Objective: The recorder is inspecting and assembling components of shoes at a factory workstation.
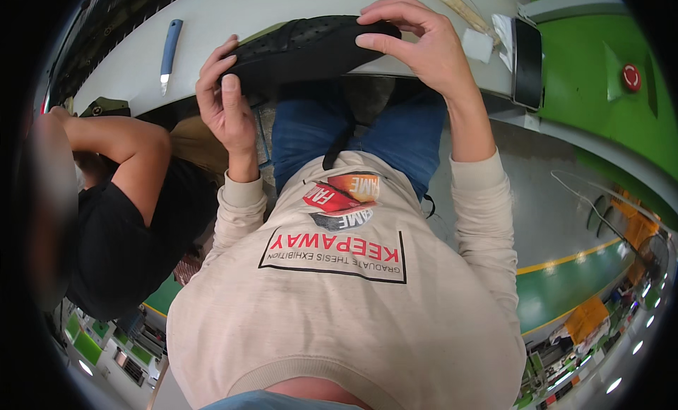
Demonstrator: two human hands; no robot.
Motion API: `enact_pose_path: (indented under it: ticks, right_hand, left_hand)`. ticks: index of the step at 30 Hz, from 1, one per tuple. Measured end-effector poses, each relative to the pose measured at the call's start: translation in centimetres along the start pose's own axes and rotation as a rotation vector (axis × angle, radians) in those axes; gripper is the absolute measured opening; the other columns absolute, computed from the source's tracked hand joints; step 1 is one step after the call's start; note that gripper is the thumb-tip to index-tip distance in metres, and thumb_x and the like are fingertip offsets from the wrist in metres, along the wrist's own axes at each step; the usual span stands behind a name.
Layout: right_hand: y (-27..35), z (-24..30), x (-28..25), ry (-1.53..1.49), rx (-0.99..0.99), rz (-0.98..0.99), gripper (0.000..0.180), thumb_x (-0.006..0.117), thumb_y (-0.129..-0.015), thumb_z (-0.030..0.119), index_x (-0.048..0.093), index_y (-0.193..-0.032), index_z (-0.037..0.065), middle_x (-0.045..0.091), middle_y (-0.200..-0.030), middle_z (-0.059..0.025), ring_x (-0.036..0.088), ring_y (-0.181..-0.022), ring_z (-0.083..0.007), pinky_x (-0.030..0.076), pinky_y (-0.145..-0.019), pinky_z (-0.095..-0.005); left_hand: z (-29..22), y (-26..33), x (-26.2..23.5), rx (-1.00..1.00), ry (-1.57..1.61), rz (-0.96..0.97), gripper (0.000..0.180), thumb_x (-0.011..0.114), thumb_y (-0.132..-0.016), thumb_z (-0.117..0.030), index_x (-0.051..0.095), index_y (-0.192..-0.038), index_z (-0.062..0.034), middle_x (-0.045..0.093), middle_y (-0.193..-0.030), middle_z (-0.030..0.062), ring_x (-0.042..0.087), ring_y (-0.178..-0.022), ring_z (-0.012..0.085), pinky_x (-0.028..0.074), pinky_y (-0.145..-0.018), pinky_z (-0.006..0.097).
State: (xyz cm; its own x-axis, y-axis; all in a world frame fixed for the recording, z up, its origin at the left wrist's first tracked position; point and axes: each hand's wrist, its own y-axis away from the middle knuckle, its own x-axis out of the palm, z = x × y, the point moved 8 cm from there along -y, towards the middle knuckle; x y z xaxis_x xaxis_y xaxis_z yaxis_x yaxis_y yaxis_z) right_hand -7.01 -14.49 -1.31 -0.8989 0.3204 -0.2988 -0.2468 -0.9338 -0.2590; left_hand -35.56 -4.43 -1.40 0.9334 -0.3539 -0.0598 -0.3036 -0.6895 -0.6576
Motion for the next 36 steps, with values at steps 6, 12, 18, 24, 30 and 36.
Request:
enact_pose_path:
  ticks: [6, 12, 18, 24, 30, 36]
  right_hand:
    - [0.3, -1.0, 1.1, -0.105, 0.012, 0.007, 0.022, 0.086, -0.091, 0.002, 0.083, -0.113, 0.004, 0.077, -0.127, -0.0092, 0.072, -0.116, -0.0194, 0.055, -0.104, -0.0318]
    - [-0.3, -1.7, 1.0, -0.339, 0.119, -0.022, 0.018, 0.090, -0.089, 0.008, 0.083, -0.104, 0.002, 0.078, -0.110, -0.0103, 0.073, -0.098, -0.0207, 0.057, -0.087, -0.0328]
    - [-0.3, -2.4, 1.5, -0.435, 0.237, 0.039, 0.018, 0.091, -0.089, 0.005, 0.083, -0.104, 0.000, 0.076, -0.109, -0.0074, 0.071, -0.098, -0.0149, 0.055, -0.087, -0.0271]
    - [-0.8, -1.9, 2.3, -0.419, 0.426, 0.079, 0.019, 0.090, -0.092, 0.011, 0.080, -0.106, 0.001, 0.075, -0.106, -0.0050, 0.070, -0.095, -0.0116, 0.055, -0.085, -0.0263]
    - [-1.0, -0.2, 2.9, -0.295, 0.259, 0.033, 0.021, 0.089, -0.094, 0.017, 0.079, -0.104, 0.003, 0.072, -0.104, -0.0032, 0.068, -0.094, -0.0117, 0.055, -0.086, -0.0274]
    - [-1.2, 2.8, 2.5, -0.056, 0.160, -0.008, 0.020, 0.089, -0.092, 0.016, 0.078, -0.102, 0.003, 0.071, -0.107, -0.0086, 0.068, -0.097, -0.0192, 0.054, -0.090, -0.0328]
  left_hand:
    - [-0.2, -0.3, 0.1, -0.029, -0.093, -0.006, 0.020, 0.055, -0.113, -0.007, 0.064, -0.128, 0.0027, 0.065, -0.146, 0.0271, 0.061, -0.141, 0.0349, 0.043, -0.123, 0.044]
    - [-0.3, -0.3, 0.4, -0.039, -0.144, -0.020, 0.020, 0.055, -0.114, -0.008, 0.063, -0.129, 0.0016, 0.065, -0.147, 0.0261, 0.062, -0.138, 0.0314, 0.043, -0.122, 0.042]
    - [-0.1, -0.1, 0.3, -0.059, -0.124, -0.040, 0.018, 0.058, -0.113, -0.010, 0.065, -0.126, -0.0009, 0.065, -0.145, 0.0206, 0.061, -0.137, 0.0288, 0.044, -0.120, 0.040]
    - [-0.1, -0.3, 0.4, -0.034, -0.110, -0.047, 0.018, 0.057, -0.114, -0.012, 0.065, -0.126, -0.0014, 0.065, -0.144, 0.0202, 0.061, -0.137, 0.0291, 0.044, -0.121, 0.041]
    - [0.2, -0.5, 0.6, -0.041, -0.207, -0.009, 0.018, 0.057, -0.115, -0.013, 0.063, -0.126, -0.0007, 0.065, -0.146, 0.0221, 0.061, -0.138, 0.0284, 0.041, -0.121, 0.041]
    - [-0.2, -1.0, 1.3, -0.049, -0.225, -0.004, 0.015, 0.067, -0.110, -0.011, 0.067, -0.123, -0.0030, 0.062, -0.145, 0.0170, 0.059, -0.134, 0.0255, 0.042, -0.118, 0.037]
